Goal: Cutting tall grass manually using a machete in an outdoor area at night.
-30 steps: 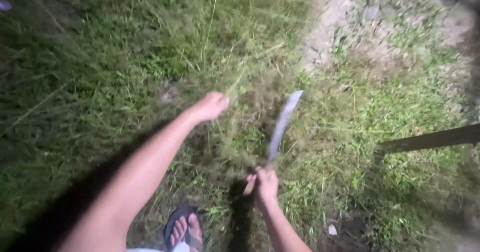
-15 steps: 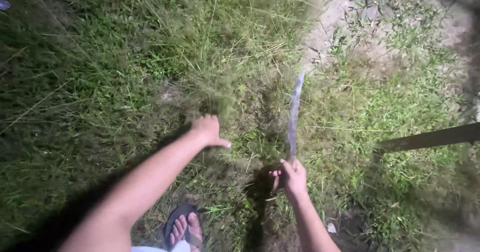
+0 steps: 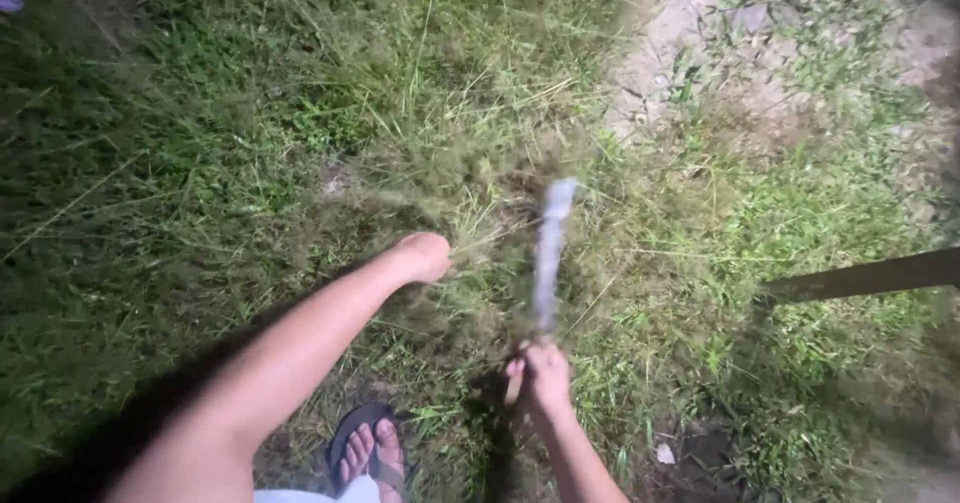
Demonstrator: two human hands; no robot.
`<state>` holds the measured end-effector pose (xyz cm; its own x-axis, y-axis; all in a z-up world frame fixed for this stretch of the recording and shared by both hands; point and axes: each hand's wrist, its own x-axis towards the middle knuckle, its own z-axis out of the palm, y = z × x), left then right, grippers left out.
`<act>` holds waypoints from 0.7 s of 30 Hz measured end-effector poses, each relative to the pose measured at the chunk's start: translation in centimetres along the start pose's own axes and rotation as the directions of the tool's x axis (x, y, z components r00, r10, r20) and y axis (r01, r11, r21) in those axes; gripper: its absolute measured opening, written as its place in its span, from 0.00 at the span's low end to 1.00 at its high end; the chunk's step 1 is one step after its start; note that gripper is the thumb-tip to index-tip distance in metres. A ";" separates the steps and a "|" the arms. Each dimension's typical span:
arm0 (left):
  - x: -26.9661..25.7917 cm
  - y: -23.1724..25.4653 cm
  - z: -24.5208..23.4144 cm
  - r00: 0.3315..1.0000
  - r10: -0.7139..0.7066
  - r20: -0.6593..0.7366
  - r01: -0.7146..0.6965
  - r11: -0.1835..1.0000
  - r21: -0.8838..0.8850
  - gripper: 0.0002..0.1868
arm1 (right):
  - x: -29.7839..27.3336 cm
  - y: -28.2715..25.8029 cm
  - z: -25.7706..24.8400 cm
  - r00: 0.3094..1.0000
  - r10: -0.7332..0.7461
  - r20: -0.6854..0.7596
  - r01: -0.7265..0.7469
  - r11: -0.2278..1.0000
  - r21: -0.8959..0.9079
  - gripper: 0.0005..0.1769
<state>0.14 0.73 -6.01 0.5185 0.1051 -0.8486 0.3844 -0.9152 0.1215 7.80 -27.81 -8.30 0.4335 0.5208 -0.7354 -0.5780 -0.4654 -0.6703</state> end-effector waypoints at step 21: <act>-4.3 -0.7 -1.5 0.988 -0.126 -0.094 0.018 0.683 -0.730 0.21 | 2.5 2.7 1.0 0.984 -0.163 -0.077 0.175 0.969 0.175 0.14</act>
<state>-1.19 1.54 -1.68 0.5354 0.2556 -0.8050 0.8293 -0.3393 0.4439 6.61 -27.02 -11.91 0.5739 0.5334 -0.6214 -0.6051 -0.2352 -0.7607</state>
